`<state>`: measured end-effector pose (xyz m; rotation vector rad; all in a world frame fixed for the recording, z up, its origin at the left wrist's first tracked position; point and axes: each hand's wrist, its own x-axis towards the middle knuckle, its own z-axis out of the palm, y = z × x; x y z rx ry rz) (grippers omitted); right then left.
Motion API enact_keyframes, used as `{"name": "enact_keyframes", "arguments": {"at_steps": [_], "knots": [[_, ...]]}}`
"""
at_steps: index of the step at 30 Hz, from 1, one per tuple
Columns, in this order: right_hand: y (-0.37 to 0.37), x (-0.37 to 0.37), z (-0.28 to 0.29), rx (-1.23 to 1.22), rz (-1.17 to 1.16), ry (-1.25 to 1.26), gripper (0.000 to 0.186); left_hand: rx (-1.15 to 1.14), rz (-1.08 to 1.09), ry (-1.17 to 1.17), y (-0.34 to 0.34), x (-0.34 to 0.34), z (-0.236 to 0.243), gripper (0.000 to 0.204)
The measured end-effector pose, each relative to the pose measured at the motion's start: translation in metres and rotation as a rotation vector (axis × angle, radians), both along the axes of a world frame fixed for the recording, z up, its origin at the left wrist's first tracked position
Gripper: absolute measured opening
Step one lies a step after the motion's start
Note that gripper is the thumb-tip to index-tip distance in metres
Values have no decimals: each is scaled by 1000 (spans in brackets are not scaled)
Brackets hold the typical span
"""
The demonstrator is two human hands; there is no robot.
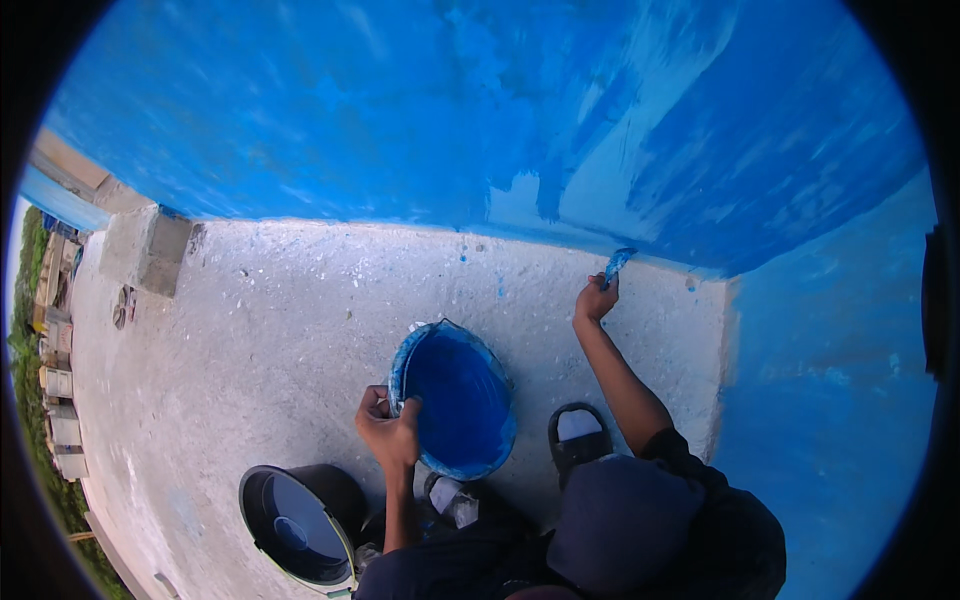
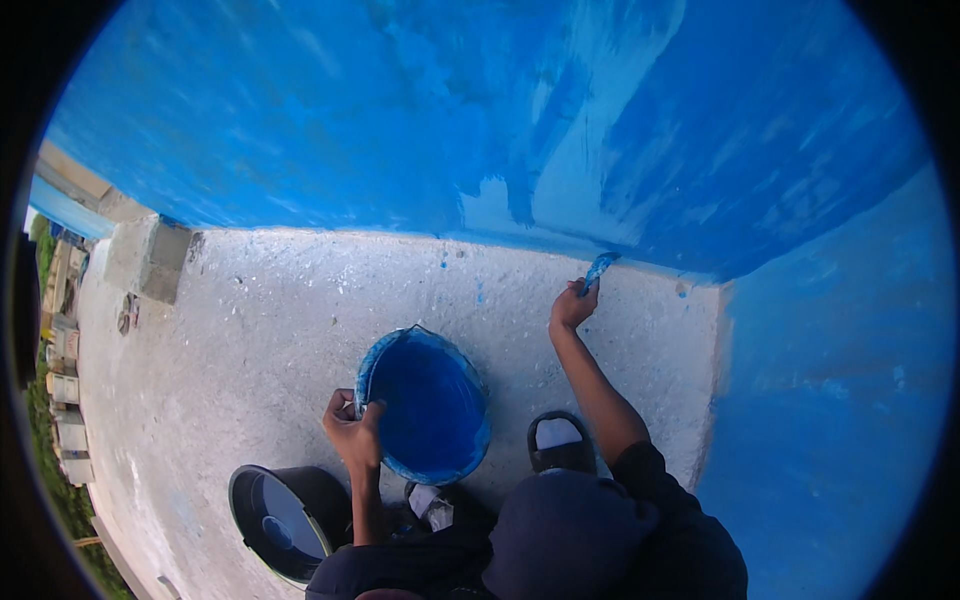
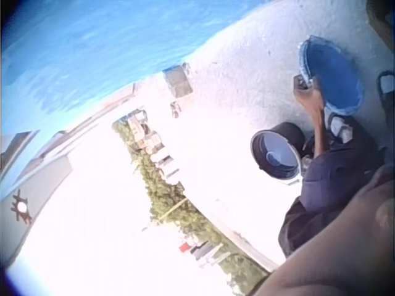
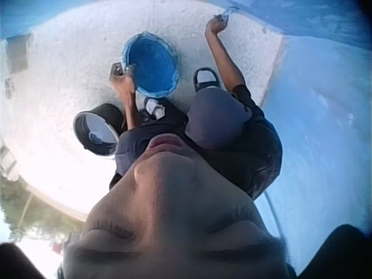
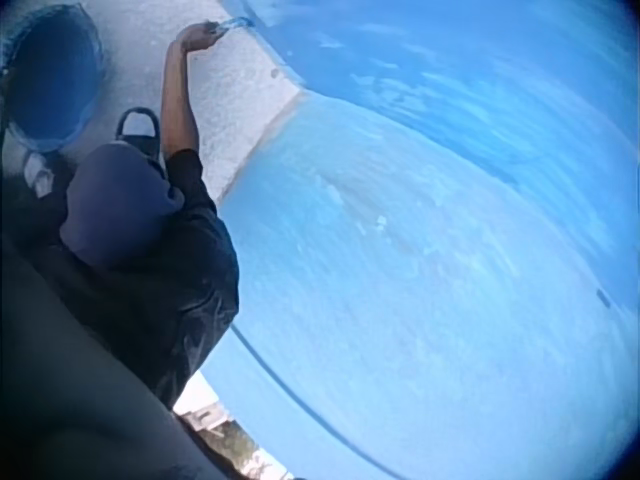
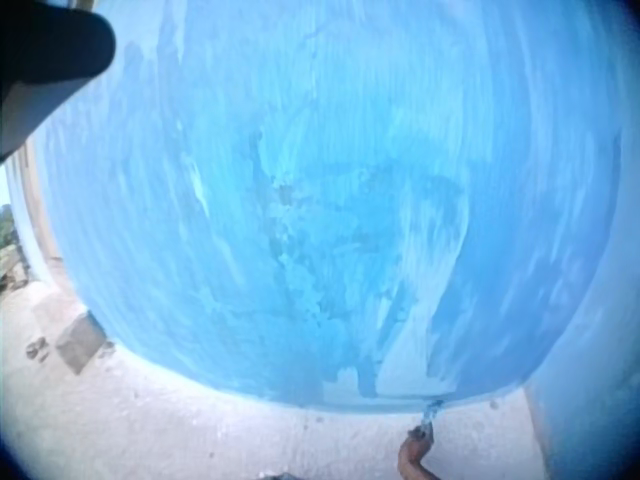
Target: The person applies blue paint to an exterior wall using a brush, dipping the brush into a bucket repeatedly to apply the paint in broad strokes.
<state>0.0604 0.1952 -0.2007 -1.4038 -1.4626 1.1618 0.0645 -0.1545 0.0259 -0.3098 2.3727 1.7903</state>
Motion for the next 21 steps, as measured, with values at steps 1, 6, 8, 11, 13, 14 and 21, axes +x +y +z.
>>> {"name": "enact_keyframes", "arguments": {"at_steps": [1, 6, 8, 11, 13, 14, 21], "knots": [[-16, -14, -1, -63, 76, -7, 38, 3, -1, 2, -1, 0, -1, 14], [-101, -76, 22, -300, 368, 75, 25, -15, -7, 15, -7, 1, -2, 14], [-122, -90, 38, -467, 630, 22, 28, -7, 14, 14, -11, 3, -3, 14], [-129, -102, 43, -454, 817, 49, 33, 4, 49, 28, -11, 3, -4, 14], [-125, -98, 40, -449, 822, 43, 35, 13, 58, 31, -13, 5, -7, 14], [-120, -93, 38, -445, 824, 41, 37, 19, 61, 33, -14, 4, -8, 14], [-54, -23, -3, -472, 385, 59, 32, 49, 80, 15, -14, 6, -5, 13]]}}
